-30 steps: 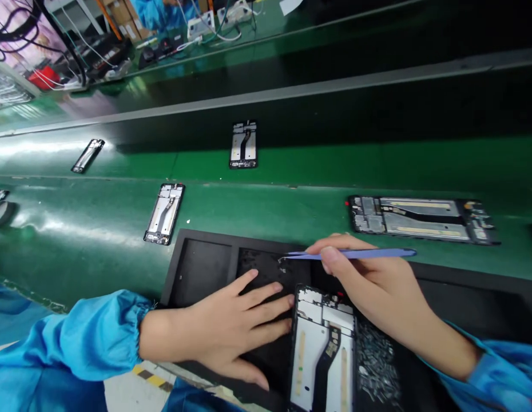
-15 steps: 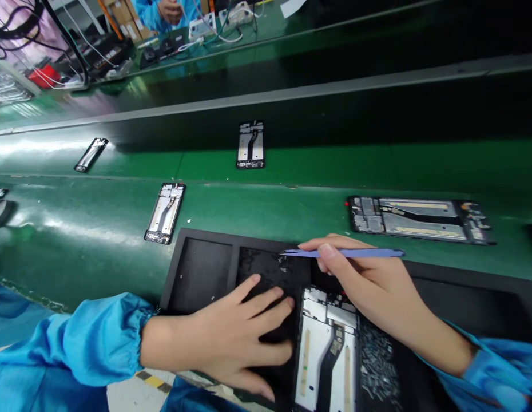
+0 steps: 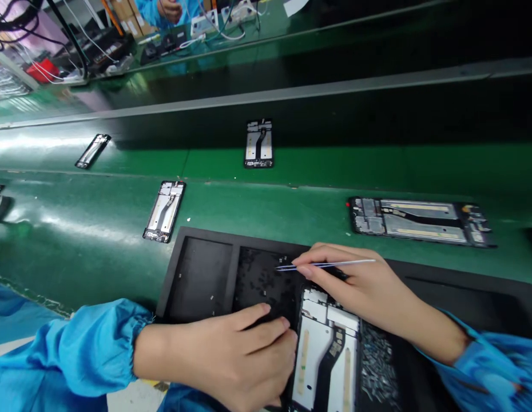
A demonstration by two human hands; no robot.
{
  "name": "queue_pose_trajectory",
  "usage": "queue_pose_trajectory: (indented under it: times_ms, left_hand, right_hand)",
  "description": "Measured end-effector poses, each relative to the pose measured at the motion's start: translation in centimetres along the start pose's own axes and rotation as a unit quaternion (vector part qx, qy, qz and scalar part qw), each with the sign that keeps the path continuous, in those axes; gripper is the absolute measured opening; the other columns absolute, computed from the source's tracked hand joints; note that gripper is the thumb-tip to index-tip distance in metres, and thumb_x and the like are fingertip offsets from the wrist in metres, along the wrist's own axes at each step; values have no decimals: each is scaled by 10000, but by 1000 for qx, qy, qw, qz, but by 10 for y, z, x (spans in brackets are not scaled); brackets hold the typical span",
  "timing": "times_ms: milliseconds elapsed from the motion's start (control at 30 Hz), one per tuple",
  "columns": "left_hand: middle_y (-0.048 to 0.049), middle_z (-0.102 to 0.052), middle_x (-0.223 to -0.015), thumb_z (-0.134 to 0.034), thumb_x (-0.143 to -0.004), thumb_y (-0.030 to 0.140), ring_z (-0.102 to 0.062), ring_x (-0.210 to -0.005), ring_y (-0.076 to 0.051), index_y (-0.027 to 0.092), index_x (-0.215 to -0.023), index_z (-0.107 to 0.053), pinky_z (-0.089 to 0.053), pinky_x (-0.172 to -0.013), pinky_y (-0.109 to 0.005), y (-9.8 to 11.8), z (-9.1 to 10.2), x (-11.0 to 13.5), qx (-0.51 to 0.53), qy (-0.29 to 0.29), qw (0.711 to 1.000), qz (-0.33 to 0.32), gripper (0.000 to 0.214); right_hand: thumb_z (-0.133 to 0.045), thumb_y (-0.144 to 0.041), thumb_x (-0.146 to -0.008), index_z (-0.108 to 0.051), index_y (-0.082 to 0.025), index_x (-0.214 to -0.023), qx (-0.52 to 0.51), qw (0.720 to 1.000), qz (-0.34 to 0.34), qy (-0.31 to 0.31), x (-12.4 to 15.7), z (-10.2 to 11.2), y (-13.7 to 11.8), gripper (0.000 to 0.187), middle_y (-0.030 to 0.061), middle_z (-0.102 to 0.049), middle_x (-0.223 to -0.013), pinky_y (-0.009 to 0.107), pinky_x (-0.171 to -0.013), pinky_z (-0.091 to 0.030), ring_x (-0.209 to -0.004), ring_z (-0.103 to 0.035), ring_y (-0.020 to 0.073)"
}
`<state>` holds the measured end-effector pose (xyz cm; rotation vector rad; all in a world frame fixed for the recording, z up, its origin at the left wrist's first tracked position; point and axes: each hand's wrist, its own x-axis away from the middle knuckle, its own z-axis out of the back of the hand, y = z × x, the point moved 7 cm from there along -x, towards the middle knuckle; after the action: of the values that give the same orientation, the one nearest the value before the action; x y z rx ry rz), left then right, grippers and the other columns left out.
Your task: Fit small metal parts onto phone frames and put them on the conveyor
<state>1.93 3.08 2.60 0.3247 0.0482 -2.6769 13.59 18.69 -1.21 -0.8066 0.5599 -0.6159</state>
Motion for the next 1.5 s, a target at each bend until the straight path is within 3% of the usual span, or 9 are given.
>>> queue_pose_trajectory:
  times_ms: [167, 333, 633, 767, 867, 967, 1067, 1300, 1500]
  left_hand:
    - [-51, -726, -1236, -449, -1042, 290, -666, -1153, -237, 260, -1159, -790, -570, -996, -358, 6, 4, -13, 8, 29, 997, -65, 361]
    - [-35, -719, -1249, -349, -1045, 242, -668, -1105, -206, 279, -1185, -784, -560, -973, -310, 6, 5, -26, 1, 30, 994, -106, 459]
    - [-63, -730, -885, -597, -1010, 317, -616, -728, -139, 237, -797, -797, -454, -545, -263, -3, 0, -32, 80, 125, 985, -92, 302]
    - [7, -516, -653, -732, -900, 293, -485, -561, -117, 214, -652, -675, -349, -458, -273, -4, -2, -26, 118, 166, 976, -73, 266]
    - [40, -376, -584, -666, -903, 249, -366, -481, -116, 198, -588, -559, -277, -410, -301, -18, 1, -25, 113, 201, 973, 26, 336]
    - [-11, -531, -666, -562, -947, 179, -465, -572, -143, 154, -711, -625, -409, -478, -304, -43, -6, -24, 116, 169, 965, 163, 246]
    - [-107, -675, -966, -553, -989, 188, -602, -850, -211, 81, -1041, -688, -552, -731, -351, -63, -16, -25, 118, 107, 960, 229, 180]
    - [-151, -663, -1131, -575, -1004, 271, -600, -980, -287, 92, -1237, -639, -536, -774, -423, -62, -25, -28, 83, 44, 982, 161, 301]
    - [-169, -656, -1172, -555, -1014, 297, -591, -1001, -305, 90, -1258, -638, -505, -779, -434, -58, -29, -30, 53, 23, 987, 149, 330]
  right_hand:
    - [-599, -313, -1022, -758, -230, -921, 12, 1000, 14, -14, 0, -2, -2, 206, 10, -777, -865, 263, -634, -568, -741, -748, 167]
    - [-591, -280, -1033, -761, -207, -927, 16, 999, 31, -13, -1, -2, -7, 213, 13, -776, -864, 254, -644, -571, -736, -746, 158]
    - [-562, -284, -1054, -740, -198, -969, 35, 997, 66, -26, -1, -2, -13, 215, 14, -758, -863, 242, -621, -547, -710, -718, 138]
    - [-551, -243, -1048, -749, -199, -936, 21, 998, 61, -11, -2, 0, -16, 232, 27, -780, -877, 254, -649, -569, -753, -745, 162]
    - [-564, -300, -1036, -760, -200, -929, 16, 999, 9, 44, -1, 16, -16, 245, 36, -795, -880, 246, -526, -549, -628, -725, 152]
    - [-584, -377, -1017, -746, -221, -760, -12, 996, -50, 76, 1, 36, -16, 342, 25, -784, -804, 240, -453, -531, -539, -700, 146]
    - [-645, -368, -983, -666, -230, -602, -34, 995, -70, 70, 4, 46, -17, 406, -4, -728, -653, 239, -424, -500, -459, -651, 133]
    - [-605, -241, -981, -491, -229, -530, 167, 960, 32, 222, 16, 50, -31, 466, -46, -489, -436, 295, -432, -306, -407, -397, 99]
    - [-539, -254, -1002, -408, -219, -507, 262, 938, 69, 215, 13, 32, -31, 513, -41, -386, -443, 303, -454, -283, -447, -349, 104]
